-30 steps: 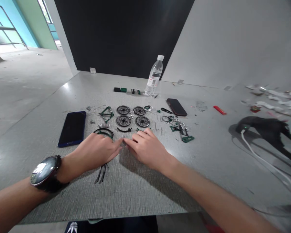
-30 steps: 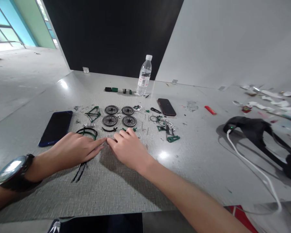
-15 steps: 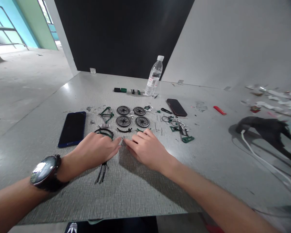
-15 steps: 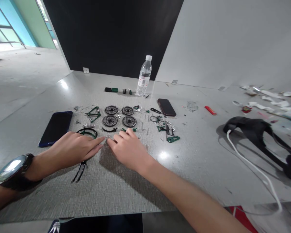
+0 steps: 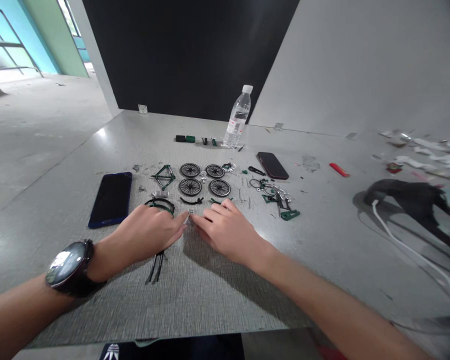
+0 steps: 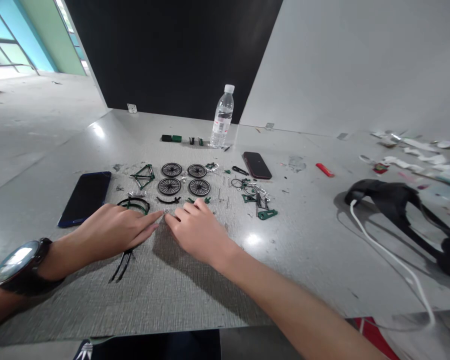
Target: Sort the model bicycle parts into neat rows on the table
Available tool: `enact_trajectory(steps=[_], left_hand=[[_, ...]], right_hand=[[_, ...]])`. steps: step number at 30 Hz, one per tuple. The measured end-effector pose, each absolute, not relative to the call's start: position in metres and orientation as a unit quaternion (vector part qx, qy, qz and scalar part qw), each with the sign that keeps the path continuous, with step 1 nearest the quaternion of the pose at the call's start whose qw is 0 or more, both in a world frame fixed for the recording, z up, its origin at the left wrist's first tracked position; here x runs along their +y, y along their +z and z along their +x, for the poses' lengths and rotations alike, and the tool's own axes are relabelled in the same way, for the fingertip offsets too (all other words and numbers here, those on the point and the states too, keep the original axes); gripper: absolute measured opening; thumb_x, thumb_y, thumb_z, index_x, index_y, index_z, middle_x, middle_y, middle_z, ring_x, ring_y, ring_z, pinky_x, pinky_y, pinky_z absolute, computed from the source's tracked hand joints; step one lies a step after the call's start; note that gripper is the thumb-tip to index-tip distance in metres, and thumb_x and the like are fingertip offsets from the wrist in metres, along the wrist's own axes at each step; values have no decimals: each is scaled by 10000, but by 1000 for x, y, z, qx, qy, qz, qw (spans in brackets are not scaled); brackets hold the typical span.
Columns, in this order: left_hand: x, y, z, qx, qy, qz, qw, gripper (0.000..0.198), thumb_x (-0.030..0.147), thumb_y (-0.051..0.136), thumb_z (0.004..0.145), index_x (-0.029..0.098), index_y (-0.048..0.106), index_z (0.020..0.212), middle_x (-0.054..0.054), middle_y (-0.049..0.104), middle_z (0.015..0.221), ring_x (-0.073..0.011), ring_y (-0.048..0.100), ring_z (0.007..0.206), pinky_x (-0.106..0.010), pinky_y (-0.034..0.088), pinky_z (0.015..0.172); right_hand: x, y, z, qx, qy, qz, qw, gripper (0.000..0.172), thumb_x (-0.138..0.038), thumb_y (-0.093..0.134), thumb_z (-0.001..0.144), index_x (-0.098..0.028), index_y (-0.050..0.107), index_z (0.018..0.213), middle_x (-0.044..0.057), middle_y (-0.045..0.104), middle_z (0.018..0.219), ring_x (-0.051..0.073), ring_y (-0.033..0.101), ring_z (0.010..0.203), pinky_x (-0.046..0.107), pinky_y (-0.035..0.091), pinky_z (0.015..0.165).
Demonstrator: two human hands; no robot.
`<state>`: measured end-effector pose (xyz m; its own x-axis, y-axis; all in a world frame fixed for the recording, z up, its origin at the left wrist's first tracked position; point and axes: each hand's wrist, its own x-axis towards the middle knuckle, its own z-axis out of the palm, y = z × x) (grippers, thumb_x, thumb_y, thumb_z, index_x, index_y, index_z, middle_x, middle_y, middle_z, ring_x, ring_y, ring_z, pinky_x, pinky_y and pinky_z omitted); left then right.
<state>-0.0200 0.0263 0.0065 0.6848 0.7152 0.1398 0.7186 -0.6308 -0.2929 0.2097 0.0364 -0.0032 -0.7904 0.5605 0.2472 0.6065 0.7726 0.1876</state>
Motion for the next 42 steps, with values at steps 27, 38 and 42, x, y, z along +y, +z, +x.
enact_trajectory(steps=[27,38,42], left_hand=[[25,8,-19,-400,3,-899,176,345,355,429,1061,200,711,1186,-7,681,597,-192,628,461,-287,209,410],[26,8,-18,-403,-3,-899,174,336,367,451,1056,209,716,1189,-7,690,600,-193,641,468,-292,152,428],[26,6,-19,-394,-10,-900,187,334,354,437,1060,203,714,1171,-1,681,589,-193,620,450,-305,148,426]], right_hand=[[38,4,211,-927,-139,-343,59,206,-210,502,1038,-180,692,1112,45,687,853,203,552,813,363,259,770],[38,4,212,-925,-143,-349,51,213,-208,485,1044,-189,693,1089,40,686,861,197,543,816,366,268,782],[38,3,212,-921,-147,-357,49,212,-211,487,1044,-194,697,1067,40,687,855,200,545,822,367,262,777]])
